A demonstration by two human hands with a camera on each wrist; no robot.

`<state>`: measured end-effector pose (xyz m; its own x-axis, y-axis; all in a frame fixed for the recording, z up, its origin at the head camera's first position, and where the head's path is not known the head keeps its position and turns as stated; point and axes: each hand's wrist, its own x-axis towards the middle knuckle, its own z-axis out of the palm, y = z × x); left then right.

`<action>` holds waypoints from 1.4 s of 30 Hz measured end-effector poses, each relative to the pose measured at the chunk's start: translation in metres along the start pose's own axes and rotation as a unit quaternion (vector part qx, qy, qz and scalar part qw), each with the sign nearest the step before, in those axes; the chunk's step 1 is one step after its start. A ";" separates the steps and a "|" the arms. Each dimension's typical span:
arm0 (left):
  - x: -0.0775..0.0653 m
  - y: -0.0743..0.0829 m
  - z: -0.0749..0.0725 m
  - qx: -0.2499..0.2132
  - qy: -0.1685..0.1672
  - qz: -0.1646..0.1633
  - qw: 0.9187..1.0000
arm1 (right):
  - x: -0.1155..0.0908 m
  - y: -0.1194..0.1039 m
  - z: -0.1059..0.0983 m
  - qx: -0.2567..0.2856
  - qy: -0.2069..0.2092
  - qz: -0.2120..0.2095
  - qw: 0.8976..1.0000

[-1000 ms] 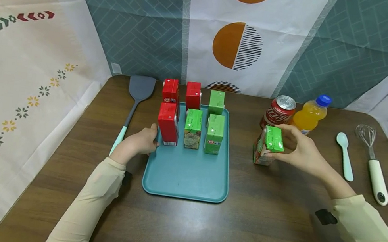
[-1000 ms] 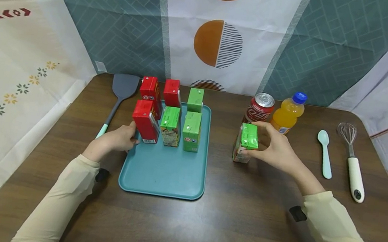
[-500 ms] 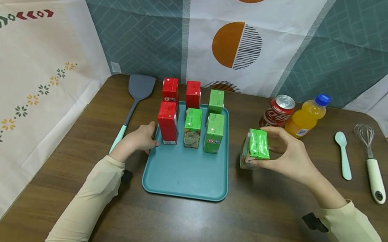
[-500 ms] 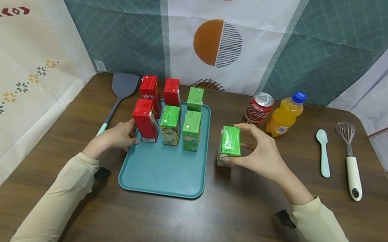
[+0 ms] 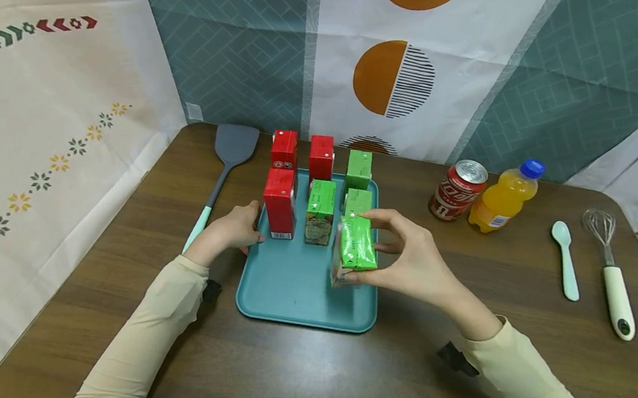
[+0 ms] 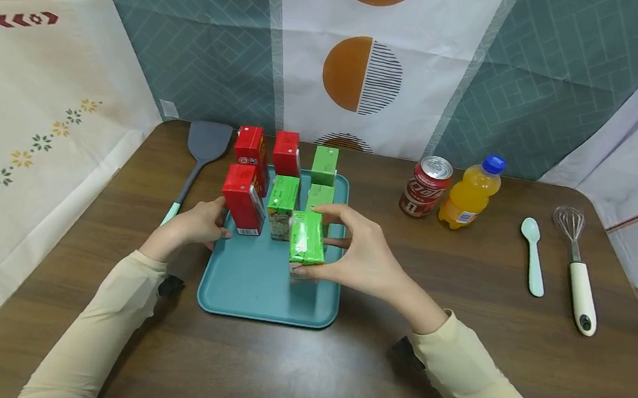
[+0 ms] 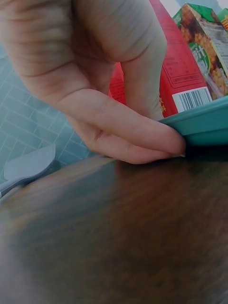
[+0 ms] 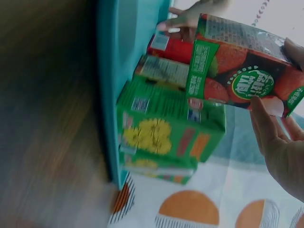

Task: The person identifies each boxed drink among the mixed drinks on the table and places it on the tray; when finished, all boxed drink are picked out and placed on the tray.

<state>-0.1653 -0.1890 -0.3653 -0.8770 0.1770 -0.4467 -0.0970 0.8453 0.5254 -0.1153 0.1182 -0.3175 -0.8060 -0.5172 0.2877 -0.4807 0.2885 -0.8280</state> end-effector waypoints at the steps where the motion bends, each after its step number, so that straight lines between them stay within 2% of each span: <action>1: 0.000 0.000 0.000 0.000 -0.002 0.000 1.000 | 0.003 -0.001 0.005 0.006 -0.006 -0.002 1.000; 7: -0.002 0.002 0.000 -0.002 -0.004 -0.002 1.000 | 0.018 -0.007 0.035 0.008 -0.043 -0.017 0.999; 13: -0.002 0.002 0.001 -0.012 0.007 0.004 1.000 | 0.029 -0.005 0.061 -0.005 -0.067 -0.033 0.997; 21: -0.002 0.003 0.003 -0.018 0.006 0.004 1.000 | 0.038 0.001 0.085 -0.030 -0.082 -0.017 0.996; 28: -0.003 0.002 0.003 -0.022 0.006 0.020 1.000 | 0.042 0.000 0.099 -0.011 -0.078 0.020 0.997; 32: -0.003 0.001 0.003 -0.017 0.008 0.030 0.999 | 0.041 -0.001 0.104 -0.011 -0.082 0.021 0.996; 42: 0.000 0.000 0.004 -0.011 0.009 0.031 0.999 | 0.032 0.000 0.102 -0.051 -0.105 0.058 0.991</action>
<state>-0.1636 -0.1868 -0.3679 -0.8895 0.2194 -0.4008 -0.0525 0.8223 0.5666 -0.1061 0.0196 -0.3568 -0.7733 -0.6292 0.0784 -0.4304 0.4300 -0.7936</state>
